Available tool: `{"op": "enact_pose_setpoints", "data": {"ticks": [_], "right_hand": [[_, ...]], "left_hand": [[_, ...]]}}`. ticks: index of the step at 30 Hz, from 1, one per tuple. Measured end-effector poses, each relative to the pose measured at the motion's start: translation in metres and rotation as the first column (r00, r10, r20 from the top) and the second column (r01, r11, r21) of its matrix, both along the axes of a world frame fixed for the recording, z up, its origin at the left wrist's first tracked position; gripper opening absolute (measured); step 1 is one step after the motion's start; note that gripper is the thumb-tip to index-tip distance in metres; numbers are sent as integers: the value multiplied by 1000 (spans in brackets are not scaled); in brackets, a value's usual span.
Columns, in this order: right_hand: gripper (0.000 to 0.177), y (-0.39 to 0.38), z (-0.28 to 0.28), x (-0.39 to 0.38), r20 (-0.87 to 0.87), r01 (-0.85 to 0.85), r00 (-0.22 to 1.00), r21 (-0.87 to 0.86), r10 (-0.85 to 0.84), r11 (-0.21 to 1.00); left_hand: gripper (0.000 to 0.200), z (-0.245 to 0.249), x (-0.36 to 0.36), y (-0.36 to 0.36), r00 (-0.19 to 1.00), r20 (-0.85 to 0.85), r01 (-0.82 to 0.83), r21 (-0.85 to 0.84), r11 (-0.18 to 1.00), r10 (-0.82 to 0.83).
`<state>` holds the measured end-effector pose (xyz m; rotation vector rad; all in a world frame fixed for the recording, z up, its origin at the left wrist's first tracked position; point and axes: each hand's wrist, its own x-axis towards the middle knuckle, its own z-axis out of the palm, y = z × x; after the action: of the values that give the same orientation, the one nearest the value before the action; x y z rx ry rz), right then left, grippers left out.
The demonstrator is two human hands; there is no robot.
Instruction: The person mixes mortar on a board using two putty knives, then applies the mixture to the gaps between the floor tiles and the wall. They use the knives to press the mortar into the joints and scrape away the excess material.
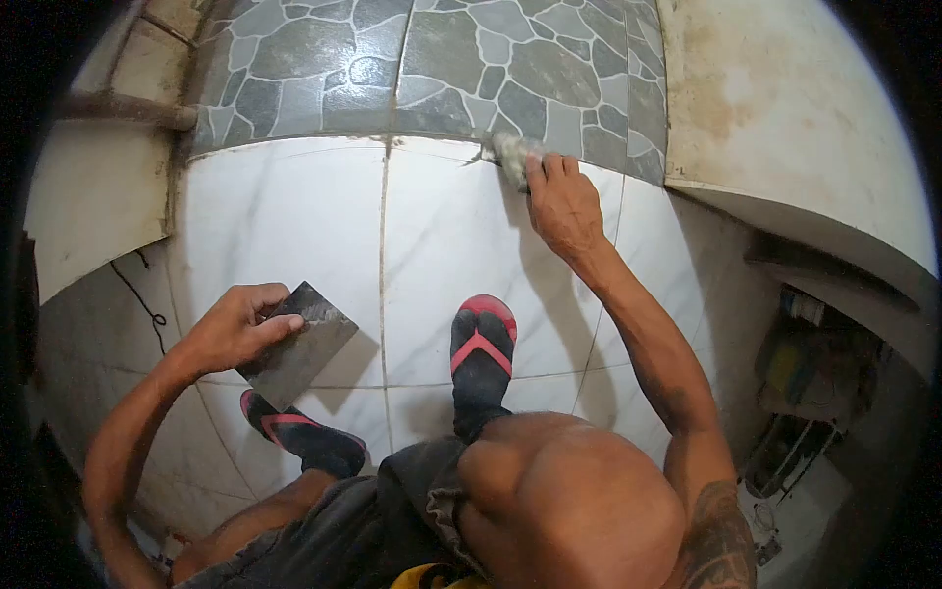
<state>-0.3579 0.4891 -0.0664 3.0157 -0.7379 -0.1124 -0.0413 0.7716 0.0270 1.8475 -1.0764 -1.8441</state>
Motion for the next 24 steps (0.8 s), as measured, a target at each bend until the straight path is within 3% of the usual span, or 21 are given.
{"op": "enact_pose_setpoints", "data": {"ticks": [1, 2, 3, 6, 8, 11, 14, 16, 20, 24], "right_hand": [[53, -2, -12, -6, 2, 39, 999, -54, -39, 998], [54, 3, -28, -14, -108, -10, 994, -150, -7, 989], [55, 11, -28, -14, -100, -95, 992, -166, 79, 982], [48, 7, -10, -21, -111, -96, 990, -47, 91, 994], [40, -5, 15, -21, -103, -65, 993, -31, 62, 997], [41, -9, -19, -33, -207, 16, 977, -190, -56, 982], [40, -2, -22, -41, -123, -57, 991, -102, 44, 993], [41, 2, 9, -41, -107, -59, 993, -6, 58, 998], [45, -17, -14, -57, -24, 12, 1000, -157, -16, 988], [44, -13, -18, -69, 25, -70, 997, -93, 72, 993]], "left_hand": [[27, -1, 0, -1, 1000, -9, -4, -6, 1000, 4], [26, -2, -2, 1, 1000, -16, -12, -15, 1000, 12], [26, -3, -2, 2, 999, -32, -18, -14, 1000, 17], [25, 3, -2, -6, 1000, -23, -11, 7, 1000, 11], [25, 7, -3, -13, 1000, -7, -9, 12, 1000, 9], [24, 7, -6, -11, 999, -32, -26, 27, 999, 27], [23, 6, -8, -8, 999, -37, -28, 41, 999, 30], [22, 13, -9, -6, 999, -23, -25, 70, 997, 27], [22, 13, -12, -7, 999, -35, -34, 55, 998, 36], [22, 19, -11, -8, 998, -32, -45, 80, 996, 48]]}}
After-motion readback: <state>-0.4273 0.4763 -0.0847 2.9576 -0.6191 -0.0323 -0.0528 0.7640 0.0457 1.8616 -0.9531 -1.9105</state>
